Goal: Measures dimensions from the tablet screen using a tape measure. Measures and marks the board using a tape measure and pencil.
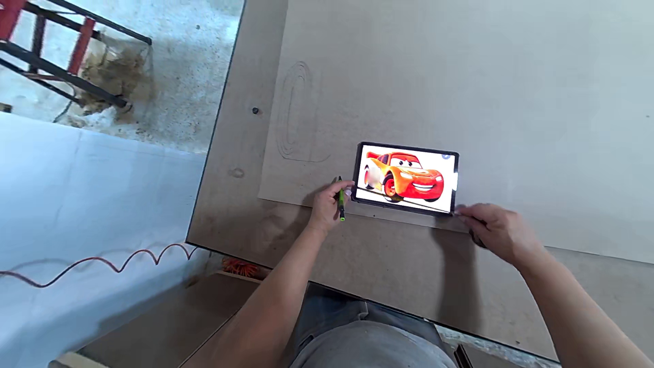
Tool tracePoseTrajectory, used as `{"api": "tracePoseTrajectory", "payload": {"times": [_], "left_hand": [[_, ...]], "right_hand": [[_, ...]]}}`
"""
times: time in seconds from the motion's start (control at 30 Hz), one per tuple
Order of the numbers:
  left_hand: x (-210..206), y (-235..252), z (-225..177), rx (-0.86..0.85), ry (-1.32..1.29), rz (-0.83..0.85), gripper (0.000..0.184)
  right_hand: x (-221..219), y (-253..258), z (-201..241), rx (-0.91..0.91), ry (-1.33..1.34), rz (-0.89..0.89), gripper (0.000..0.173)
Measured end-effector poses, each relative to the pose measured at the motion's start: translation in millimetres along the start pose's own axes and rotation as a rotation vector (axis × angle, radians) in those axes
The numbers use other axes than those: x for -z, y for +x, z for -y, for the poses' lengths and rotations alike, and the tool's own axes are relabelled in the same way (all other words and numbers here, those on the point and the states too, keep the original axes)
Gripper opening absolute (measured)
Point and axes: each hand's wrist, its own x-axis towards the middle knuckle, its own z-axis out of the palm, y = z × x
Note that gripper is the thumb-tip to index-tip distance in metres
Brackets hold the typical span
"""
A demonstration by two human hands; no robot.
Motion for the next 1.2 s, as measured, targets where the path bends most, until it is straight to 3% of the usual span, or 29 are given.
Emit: {"api": "tracePoseTrajectory", "payload": {"times": [0.17, 0.37, 0.7, 0.87, 0.93, 1.07, 1.2], "left_hand": [[37.5, -50.3, -8.9, 0.092, 0.007, -0.012, 0.034], [87.1, -53.5, 18.1, 0.058, -0.101, -0.009, 0.024], [194.9, -5.7, 25.4, -0.036, -0.051, 0.272, 0.021], [244.9, 9.1, 38.7, -0.021, 0.095, 0.219, 0.021], [252.7, 17.6, 46.2, -0.019, 0.23, 0.181, 0.03], [245.4, 30.7, 60.5, -0.316, 0.572, 0.286, 0.043], [208.2, 44.9, 60.3, -0.576, 0.704, 0.532, 0.046]], "right_hand": [[-58.2, -52.7, 56.4, -0.111, 0.172, 0.113, 0.027], [-135.0, -70.6, 143.9, -0.213, 0.389, 0.167, 0.036], [-225.1, -11.4, 291.2, -0.384, 0.65, 0.065, 0.032], [-273.9, 25.3, 350.0, -0.455, 0.777, -0.026, 0.029], [-286.6, 36.2, 363.8, -0.547, 0.846, -0.088, 0.028], [-289.1, 61.8, 371.1, -0.735, 0.97, -0.214, 0.029], [-275.8, 91.6, 365.2, -0.851, 0.989, -0.252, 0.03]]}}
